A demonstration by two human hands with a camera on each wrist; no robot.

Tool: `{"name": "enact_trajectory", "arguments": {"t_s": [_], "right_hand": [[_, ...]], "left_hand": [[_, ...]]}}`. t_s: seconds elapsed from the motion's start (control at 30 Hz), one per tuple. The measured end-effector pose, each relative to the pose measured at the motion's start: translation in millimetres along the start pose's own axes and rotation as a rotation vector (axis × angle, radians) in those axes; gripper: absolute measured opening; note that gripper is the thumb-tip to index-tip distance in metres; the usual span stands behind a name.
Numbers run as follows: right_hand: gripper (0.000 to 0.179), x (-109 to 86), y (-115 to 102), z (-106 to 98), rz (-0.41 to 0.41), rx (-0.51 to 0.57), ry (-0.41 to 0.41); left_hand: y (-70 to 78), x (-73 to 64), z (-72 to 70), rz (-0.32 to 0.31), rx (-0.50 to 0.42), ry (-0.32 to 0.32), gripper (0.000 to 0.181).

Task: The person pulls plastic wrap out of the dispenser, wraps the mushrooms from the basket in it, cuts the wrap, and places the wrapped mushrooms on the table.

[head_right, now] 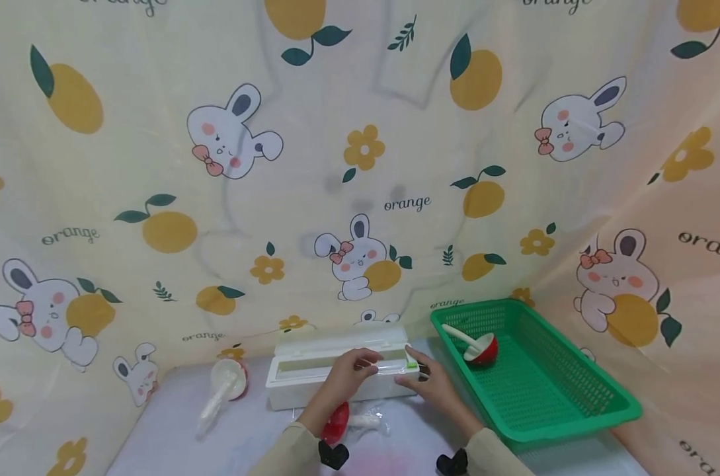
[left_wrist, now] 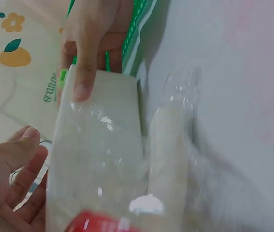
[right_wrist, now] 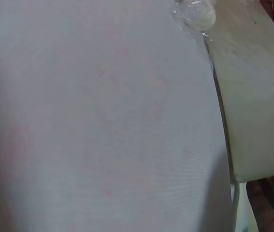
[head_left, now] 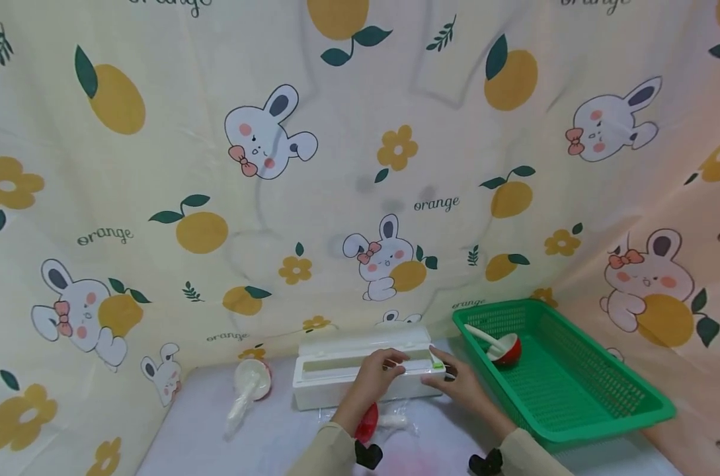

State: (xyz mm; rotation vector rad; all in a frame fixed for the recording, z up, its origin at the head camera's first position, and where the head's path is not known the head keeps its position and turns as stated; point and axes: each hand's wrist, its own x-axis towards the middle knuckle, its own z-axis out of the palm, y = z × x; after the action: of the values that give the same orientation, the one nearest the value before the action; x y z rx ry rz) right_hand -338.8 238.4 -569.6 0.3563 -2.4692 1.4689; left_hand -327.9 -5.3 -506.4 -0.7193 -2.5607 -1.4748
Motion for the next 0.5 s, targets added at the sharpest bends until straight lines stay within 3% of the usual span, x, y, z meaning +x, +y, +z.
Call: {"name": "enact_trajectory", "arguments": {"t_s": [0.33, 0.5], "right_hand": [[0.075, -2.4, 4.6, -2.0, -0.010, 0.073, 0.001], [0.073, -0.3, 3.9, -3.6, -0.003, 0.070, -0.011]], "left_hand": [[14.6, 14.1, 27.3, 0.047, 0.040, -0.007, 0.018], [19.7, 20.6, 36.6, 0.030, 0.078, 0.003, 0.019]]}}
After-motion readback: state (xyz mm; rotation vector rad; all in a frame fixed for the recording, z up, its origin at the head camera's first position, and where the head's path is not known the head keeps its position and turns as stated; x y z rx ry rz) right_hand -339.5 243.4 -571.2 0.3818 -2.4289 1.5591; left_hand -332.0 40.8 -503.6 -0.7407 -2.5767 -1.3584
